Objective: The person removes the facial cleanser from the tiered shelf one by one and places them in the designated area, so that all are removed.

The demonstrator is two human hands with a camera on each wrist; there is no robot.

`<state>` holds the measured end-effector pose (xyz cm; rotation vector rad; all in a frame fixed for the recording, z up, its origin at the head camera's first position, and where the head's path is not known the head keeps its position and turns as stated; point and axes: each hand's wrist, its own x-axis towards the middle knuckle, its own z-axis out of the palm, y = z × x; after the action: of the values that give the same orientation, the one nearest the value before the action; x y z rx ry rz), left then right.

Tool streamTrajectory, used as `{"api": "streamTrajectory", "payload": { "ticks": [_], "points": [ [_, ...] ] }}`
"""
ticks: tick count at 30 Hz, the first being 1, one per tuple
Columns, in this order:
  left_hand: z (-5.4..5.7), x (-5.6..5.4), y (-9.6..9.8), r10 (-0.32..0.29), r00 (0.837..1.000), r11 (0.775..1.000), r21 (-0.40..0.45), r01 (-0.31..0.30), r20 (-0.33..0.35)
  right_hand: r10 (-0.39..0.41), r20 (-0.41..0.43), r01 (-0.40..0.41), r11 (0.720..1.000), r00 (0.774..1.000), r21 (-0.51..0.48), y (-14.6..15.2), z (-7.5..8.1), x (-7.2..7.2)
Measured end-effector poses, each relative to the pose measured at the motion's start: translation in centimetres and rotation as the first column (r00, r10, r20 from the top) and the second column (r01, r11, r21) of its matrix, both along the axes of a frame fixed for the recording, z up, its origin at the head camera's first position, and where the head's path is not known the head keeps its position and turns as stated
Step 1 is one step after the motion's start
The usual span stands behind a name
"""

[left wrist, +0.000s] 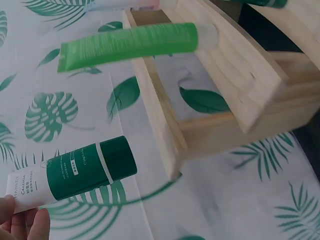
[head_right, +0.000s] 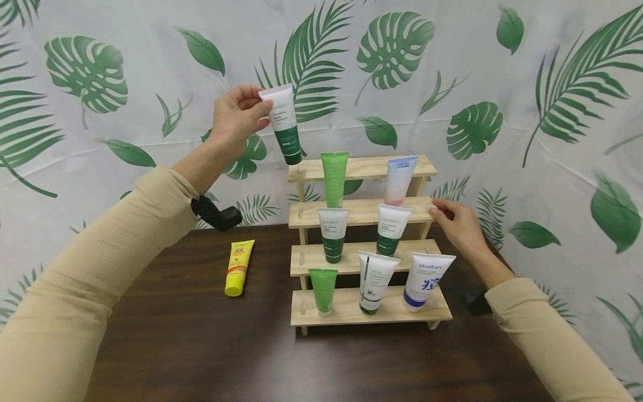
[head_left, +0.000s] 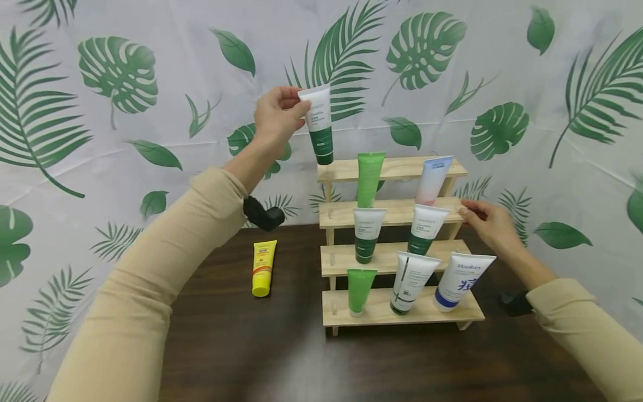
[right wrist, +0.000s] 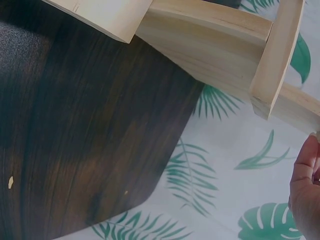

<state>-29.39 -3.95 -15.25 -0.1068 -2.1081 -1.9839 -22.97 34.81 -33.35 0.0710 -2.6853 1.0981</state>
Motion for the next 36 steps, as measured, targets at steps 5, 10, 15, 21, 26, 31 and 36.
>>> {"api": "streamTrajectory", "payload": {
  "ticks": [5,10,15,21,26,31,36],
  "points": [
    [-1.1,0.5,-3.2,0.022,1.000,0.999,0.023,-0.022,0.014,0.010,-0.016,-0.011,1.000,1.000,-0.020,0.2,0.1,0.0],
    [-3.1,1.0,-6.2,0.032,0.999,0.999,0.001,-0.032,0.027,0.015,-0.021,-0.016,0.999,1.000,-0.042,0.3,0.1,0.1],
    [-5.7,1.3,-8.9,0.051,0.996,0.996,-0.072,-0.046,0.069,0.018,-0.029,-0.019,0.999,0.999,-0.039,0.3,0.0,0.1],
    [-8.7,1.6,-11.7,0.058,0.990,0.992,-0.120,-0.042,0.132,0.010,-0.025,-0.011,1.000,1.000,-0.028,0.1,0.0,0.1],
    [-11.1,1.9,-13.9,0.053,0.979,0.977,-0.211,-0.010,0.198,0.001,-0.020,-0.002,1.000,1.000,-0.011,0.0,0.0,0.1],
    [-13.6,2.0,-15.6,0.040,0.968,0.961,-0.276,0.031,0.248,0.006,-0.010,-0.006,1.000,1.000,0.003,-0.2,0.1,0.2],
    [-16.1,1.6,-17.0,0.038,0.958,0.947,-0.316,0.056,0.283,0.009,-0.008,-0.009,1.000,1.000,0.013,-0.3,0.3,0.3]
  ]
}}
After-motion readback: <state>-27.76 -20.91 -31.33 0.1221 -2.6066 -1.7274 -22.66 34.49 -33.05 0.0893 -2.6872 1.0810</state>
